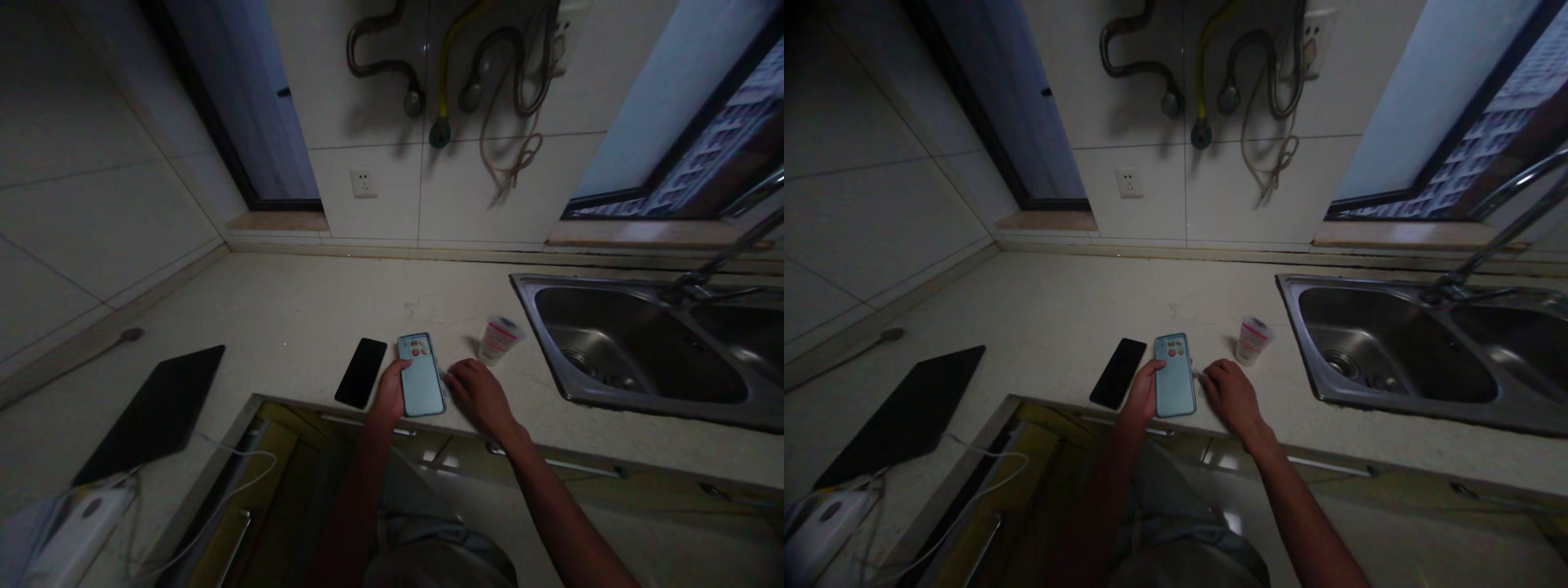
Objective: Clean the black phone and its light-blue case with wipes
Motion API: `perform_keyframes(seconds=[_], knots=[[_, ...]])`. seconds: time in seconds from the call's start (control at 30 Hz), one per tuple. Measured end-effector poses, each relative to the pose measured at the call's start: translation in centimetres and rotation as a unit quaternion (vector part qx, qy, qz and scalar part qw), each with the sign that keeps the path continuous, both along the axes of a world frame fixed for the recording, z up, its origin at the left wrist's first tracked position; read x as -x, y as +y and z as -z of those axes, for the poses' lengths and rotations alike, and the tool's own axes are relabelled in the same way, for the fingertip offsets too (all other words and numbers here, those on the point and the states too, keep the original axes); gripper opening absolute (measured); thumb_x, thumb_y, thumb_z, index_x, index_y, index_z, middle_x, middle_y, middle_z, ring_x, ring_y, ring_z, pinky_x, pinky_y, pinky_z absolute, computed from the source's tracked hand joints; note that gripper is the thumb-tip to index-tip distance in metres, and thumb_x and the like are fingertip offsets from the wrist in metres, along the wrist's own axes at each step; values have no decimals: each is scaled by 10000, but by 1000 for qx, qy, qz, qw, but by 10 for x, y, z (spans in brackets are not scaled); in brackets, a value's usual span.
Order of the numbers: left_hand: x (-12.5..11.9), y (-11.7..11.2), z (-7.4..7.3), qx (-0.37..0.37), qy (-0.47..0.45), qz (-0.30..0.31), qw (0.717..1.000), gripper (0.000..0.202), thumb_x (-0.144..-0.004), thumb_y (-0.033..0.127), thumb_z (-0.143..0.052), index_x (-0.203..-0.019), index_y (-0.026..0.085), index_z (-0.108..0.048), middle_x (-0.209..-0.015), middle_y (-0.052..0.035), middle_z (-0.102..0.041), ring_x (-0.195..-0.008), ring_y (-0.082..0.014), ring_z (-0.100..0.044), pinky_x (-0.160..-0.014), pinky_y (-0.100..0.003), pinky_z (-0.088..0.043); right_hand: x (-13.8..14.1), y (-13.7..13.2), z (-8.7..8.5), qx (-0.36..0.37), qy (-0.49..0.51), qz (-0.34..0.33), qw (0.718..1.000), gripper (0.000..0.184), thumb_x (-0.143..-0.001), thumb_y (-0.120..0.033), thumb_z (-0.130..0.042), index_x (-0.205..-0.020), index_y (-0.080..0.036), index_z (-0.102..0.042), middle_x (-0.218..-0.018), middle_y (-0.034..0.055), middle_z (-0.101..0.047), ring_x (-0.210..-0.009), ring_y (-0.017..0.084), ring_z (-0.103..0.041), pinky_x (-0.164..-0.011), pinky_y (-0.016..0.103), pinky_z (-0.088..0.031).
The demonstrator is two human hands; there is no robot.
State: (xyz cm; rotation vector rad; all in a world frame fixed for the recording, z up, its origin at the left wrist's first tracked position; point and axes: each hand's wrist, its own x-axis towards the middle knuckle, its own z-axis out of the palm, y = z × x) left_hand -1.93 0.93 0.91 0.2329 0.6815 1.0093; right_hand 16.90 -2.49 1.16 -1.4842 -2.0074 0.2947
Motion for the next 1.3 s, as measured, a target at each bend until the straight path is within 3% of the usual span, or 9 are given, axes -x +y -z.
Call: perform_keyframes(seconds=[0.27,0.4,0.63,0.73,0.83,0.93,1.03,1.2,1.3], knots=[[-2,0,3,4,20,-21,1000,455,-670,199,-630,-1118,117,-631,-994,-144,-748,-965,-328,-706,-906,-485,-526,0,7,-13,-35,172,82,981,355,-920,-479,-538,-1074,-191,-674,-998,97,-715,-743,205,-643,-679,342,-541],[-6,0,4,-25,24,-36,999,349,-640,170,-657,-988,134,-648,-956,-130,-750,-995,-325,-694,-925,-463,-517,6,10,-14,-34,196,70,978,359,-911,-453,-549,-1122,-186,-665,-1019,107,-724,-762,210,-656,-689,353,-558],[-3,5,6,-66,77,-48,994,200,-622,132,-694,-819,124,-663,-856,-106,-745,-965,-291,-690,-923,-378,-492,0,9,0,-11,184,59,981,360,-905,-427,-538,-1146,-191,-664,-1051,108,-720,-866,233,-675,-742,376,-571],[-1,7,5,-98,115,-54,987,212,-654,116,-689,-866,127,-694,-908,-95,-758,-1005,-280,-682,-905,-335,-485,-4,6,8,-3,161,59,985,357,-894,-408,-543,-1140,-184,-671,-1089,119,-721,-951,256,-676,-858,429,-550],[1,8,2,-96,149,-93,980,377,-665,51,-679,-1028,152,-697,-1068,-90,-751,-1143,-272,-636,-950,-315,-469,-6,3,14,11,133,55,990,358,-879,-394,-558,-1148,-190,-673,-1134,127,-718,-1032,279,-663,-940,472,-513],[2,8,-3,-72,169,-138,973,599,-665,16,-704,-1234,187,-623,-1283,-105,-670,-1326,-262,-513,-1058,-324,-410,-8,0,16,10,124,52,991,357,-882,-387,-552,-1166,-199,-661,-1151,128,-712,-1055,288,-652,-955,491,-501],[2,6,-7,-67,175,-144,972,682,-664,15,-730,-1305,184,-570,-1431,-132,-552,-1423,-260,-396,-1135,-334,-336,-12,-6,12,-24,136,59,989,339,-887,-391,-550,-1152,-205,-649,-1189,127,-691,-1109,294,-623,-983,496,-479],[-3,0,0,-85,190,-136,969,622,-640,9,-747,-1224,175,-610,-1460,-145,-519,-1443,-279,-359,-1178,-343,-283,-25,-22,-2,-88,207,178,958,214,-878,-399,-565,-946,-207,-631,-913,73,-672,-781,215,-620,-761,372,-520],[-5,-4,9,-146,234,-129,953,604,-657,64,-750,-1232,181,-605,-1450,-142,-529,-1436,-286,-369,-1188,-365,-275,-38,-24,-2,-128,253,268,921,255,-845,-409,-602,-991,-200,-589,-943,65,-623,-778,197,-595,-718,343,-504]])
